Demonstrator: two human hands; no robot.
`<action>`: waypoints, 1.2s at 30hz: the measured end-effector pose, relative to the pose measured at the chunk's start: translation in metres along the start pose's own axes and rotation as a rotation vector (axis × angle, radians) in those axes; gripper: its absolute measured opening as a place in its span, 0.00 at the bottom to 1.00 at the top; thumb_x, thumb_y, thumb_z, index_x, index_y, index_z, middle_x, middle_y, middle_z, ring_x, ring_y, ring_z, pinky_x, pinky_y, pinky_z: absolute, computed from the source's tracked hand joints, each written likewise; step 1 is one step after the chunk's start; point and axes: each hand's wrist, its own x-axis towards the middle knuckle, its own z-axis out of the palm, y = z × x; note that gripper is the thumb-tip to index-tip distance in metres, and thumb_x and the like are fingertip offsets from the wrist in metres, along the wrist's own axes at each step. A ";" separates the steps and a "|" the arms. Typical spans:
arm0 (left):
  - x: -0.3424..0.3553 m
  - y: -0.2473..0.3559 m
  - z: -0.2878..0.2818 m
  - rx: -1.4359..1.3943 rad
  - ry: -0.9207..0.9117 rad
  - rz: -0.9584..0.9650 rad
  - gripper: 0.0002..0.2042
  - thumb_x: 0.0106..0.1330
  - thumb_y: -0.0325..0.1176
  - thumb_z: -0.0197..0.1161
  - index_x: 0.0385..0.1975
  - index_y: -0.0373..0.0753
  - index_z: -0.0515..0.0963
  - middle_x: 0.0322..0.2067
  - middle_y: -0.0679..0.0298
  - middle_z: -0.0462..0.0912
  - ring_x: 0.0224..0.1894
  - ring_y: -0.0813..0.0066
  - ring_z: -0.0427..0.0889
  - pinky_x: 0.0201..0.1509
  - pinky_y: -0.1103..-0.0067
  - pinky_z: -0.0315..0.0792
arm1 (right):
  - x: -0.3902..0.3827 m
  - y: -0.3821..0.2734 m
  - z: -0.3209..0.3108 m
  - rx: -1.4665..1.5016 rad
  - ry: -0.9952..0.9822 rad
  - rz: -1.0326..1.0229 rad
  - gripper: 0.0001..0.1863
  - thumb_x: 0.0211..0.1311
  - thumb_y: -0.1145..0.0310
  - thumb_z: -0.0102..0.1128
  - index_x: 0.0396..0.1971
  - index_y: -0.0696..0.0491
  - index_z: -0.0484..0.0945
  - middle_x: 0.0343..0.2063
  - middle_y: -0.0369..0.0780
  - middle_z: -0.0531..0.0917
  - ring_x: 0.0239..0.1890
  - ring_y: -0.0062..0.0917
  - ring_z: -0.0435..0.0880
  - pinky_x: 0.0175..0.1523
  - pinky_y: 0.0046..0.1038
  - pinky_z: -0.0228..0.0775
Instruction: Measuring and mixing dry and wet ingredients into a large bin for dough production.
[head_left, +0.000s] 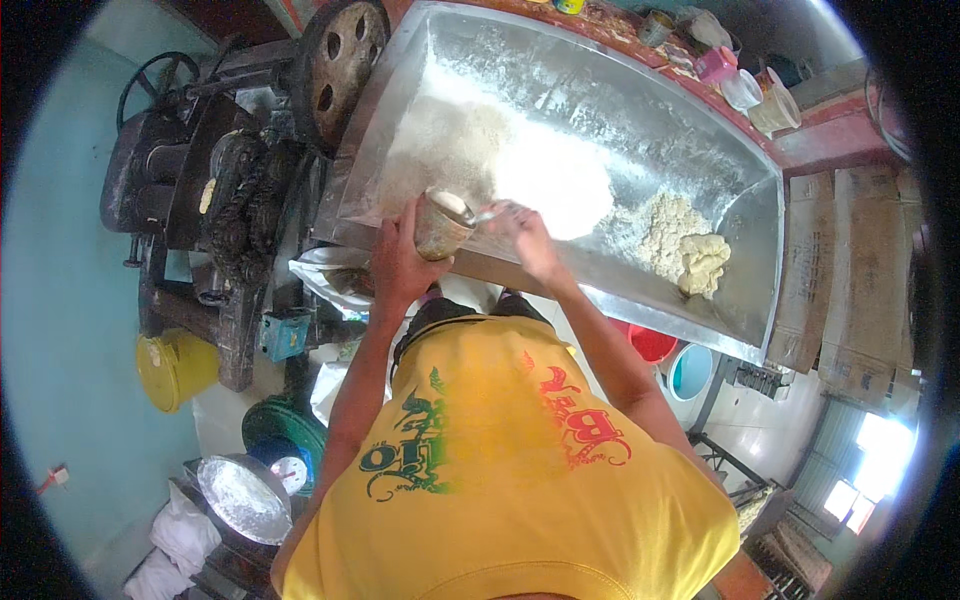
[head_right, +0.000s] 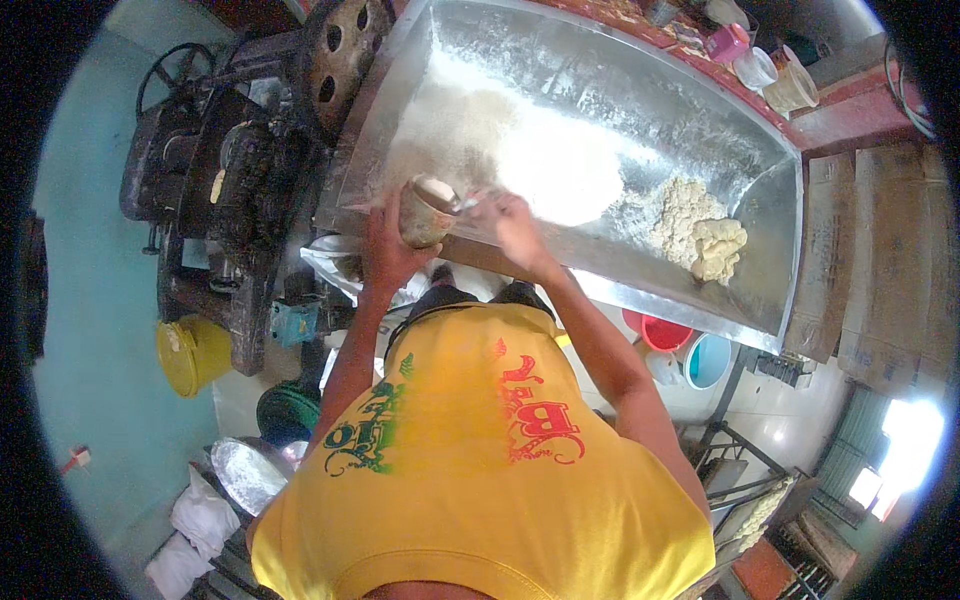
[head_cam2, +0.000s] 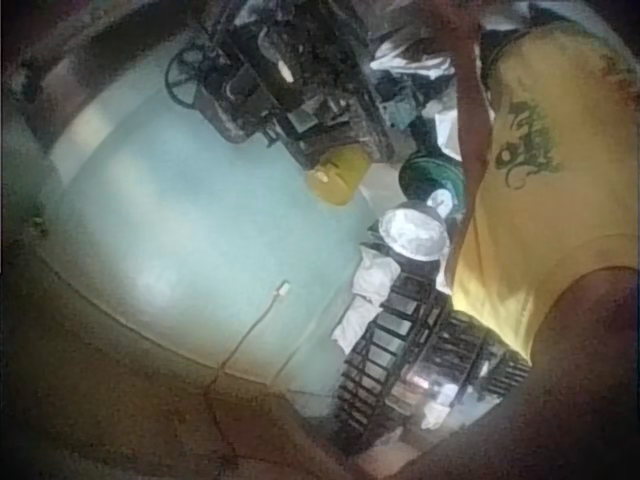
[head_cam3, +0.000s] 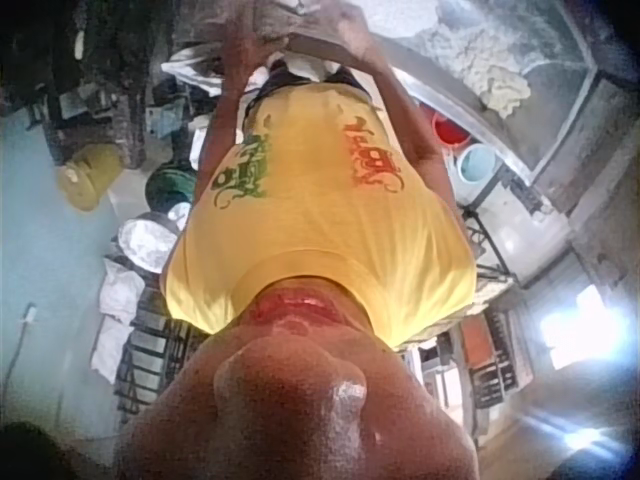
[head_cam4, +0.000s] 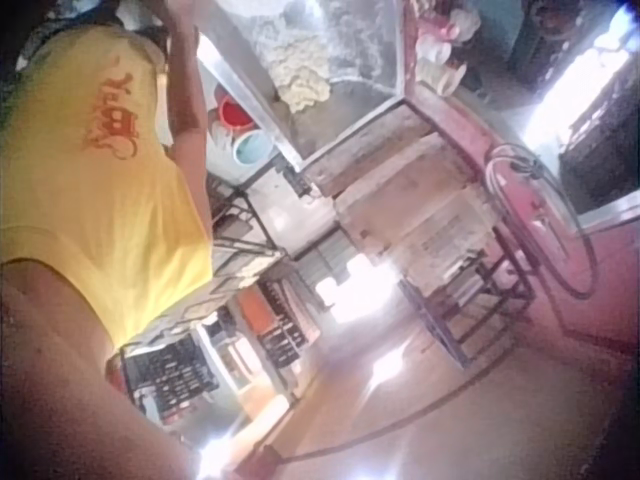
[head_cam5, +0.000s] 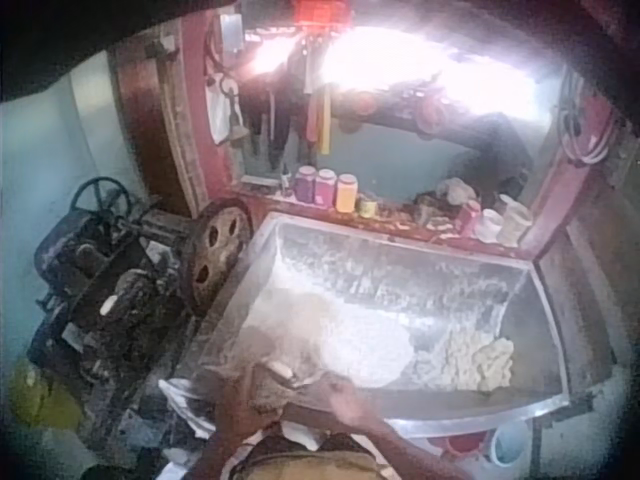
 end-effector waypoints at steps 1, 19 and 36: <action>0.003 0.003 -0.002 0.054 -0.033 0.041 0.53 0.34 0.37 0.80 0.67 0.43 0.58 0.49 0.46 0.70 0.54 0.45 0.70 0.59 0.59 0.66 | -0.003 -0.008 0.004 -0.016 -0.099 0.095 0.15 0.67 0.66 0.49 0.41 0.59 0.81 0.32 0.37 0.81 0.31 0.21 0.72 0.43 0.24 0.65; 0.026 0.001 -0.003 0.004 -0.037 0.192 0.50 0.36 0.40 0.76 0.67 0.53 0.60 0.44 0.52 0.72 0.48 0.48 0.74 0.51 0.59 0.71 | 0.003 -0.020 0.009 -0.036 -0.187 0.135 0.15 0.69 0.63 0.50 0.41 0.58 0.80 0.23 0.31 0.76 0.25 0.14 0.64 0.34 0.21 0.59; 0.048 -0.007 -0.037 0.058 -0.233 0.139 0.50 0.37 0.38 0.77 0.67 0.45 0.59 0.49 0.50 0.71 0.52 0.47 0.73 0.56 0.60 0.69 | 0.014 -0.029 0.049 -0.303 -0.057 0.057 0.17 0.70 0.60 0.46 0.42 0.54 0.82 0.25 0.36 0.77 0.26 0.25 0.71 0.39 0.27 0.66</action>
